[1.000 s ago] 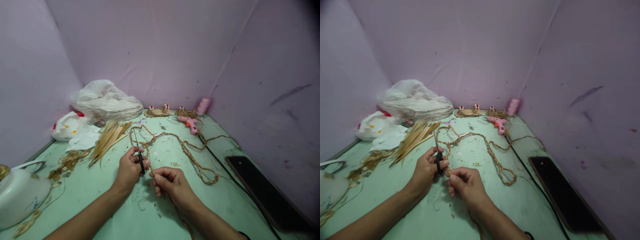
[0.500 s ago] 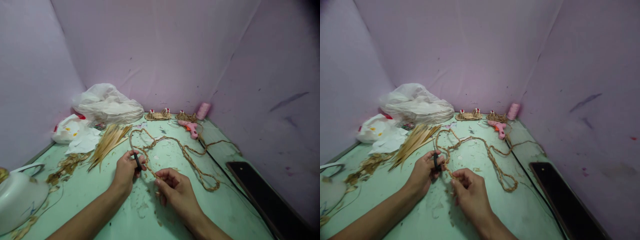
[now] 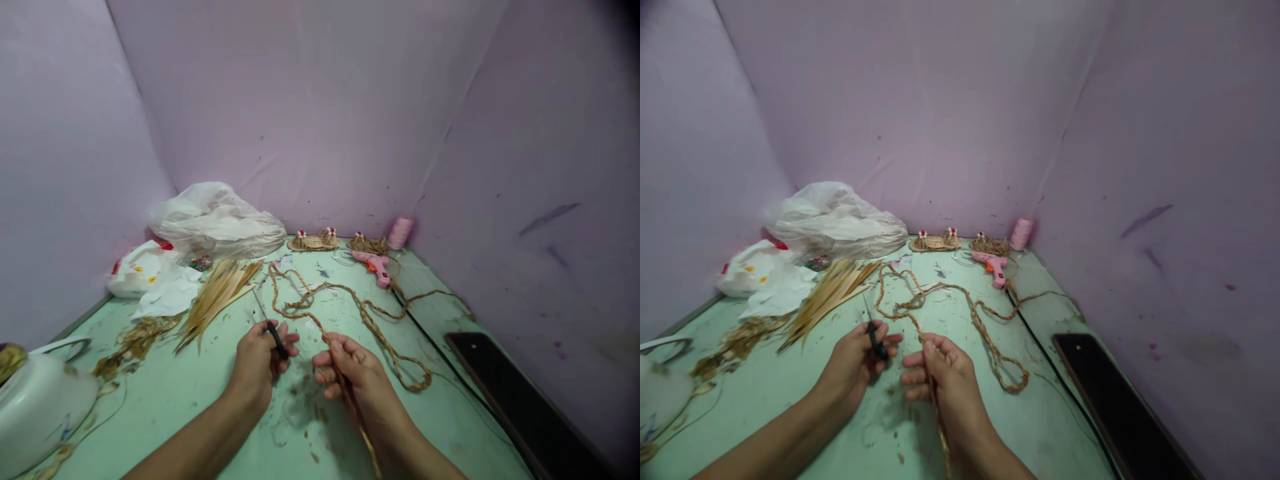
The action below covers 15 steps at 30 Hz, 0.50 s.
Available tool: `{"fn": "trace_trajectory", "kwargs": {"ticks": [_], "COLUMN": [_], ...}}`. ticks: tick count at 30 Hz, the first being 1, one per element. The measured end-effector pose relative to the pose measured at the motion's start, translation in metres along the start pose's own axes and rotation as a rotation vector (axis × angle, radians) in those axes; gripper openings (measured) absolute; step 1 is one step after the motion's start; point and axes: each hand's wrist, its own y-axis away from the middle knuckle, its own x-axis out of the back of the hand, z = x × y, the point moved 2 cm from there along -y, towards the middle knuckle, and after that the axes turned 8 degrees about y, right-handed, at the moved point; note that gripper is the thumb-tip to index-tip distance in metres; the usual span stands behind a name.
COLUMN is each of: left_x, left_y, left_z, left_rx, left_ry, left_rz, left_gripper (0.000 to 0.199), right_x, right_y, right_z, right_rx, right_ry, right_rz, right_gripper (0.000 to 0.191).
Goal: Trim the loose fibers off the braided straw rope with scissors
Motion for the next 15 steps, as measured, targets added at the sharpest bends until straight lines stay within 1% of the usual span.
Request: {"fn": "trace_trajectory", "kwargs": {"ticks": [2, 5, 7, 9, 10, 12, 14, 15], "left_x": [-0.007, -0.011, -0.012, -0.015, -0.018, -0.03, -0.051, -0.062], "left_y": [-0.01, -0.028, -0.034, -0.034, -0.03, -0.018, -0.003, 0.002], "left_z": [0.007, 0.03, 0.047, 0.065, 0.073, 0.09, 0.103, 0.109], "left_rx": [-0.022, -0.035, -0.014, -0.046, -0.1, -0.276, -0.514, -0.659], "left_ry": [0.127, 0.211, 0.25, 0.271, 0.266, 0.206, 0.087, 0.032], "left_rz": [-0.037, -0.089, -0.182, -0.27, -0.29, -0.31, -0.397, -0.444], "left_gripper": [0.017, 0.017, 0.02, 0.02, 0.02, 0.023, 0.031, 0.034], "right_x": [-0.003, -0.005, -0.004, -0.002, -0.002, -0.003, -0.006, -0.007], "right_y": [0.003, 0.004, 0.001, -0.002, -0.003, -0.004, -0.004, -0.003], "right_z": [0.0, 0.003, 0.007, 0.011, 0.013, 0.017, 0.018, 0.018], "right_rx": [-0.054, -0.135, -0.168, -0.18, -0.182, -0.177, -0.156, -0.138], "right_ry": [-0.033, -0.048, -0.038, -0.021, -0.007, 0.022, 0.033, 0.034], "right_rz": [-0.034, -0.035, -0.047, -0.076, -0.098, -0.159, -0.227, -0.251], "right_gripper": [0.047, 0.052, 0.054, 0.053, 0.051, 0.049, 0.046, 0.045]}}
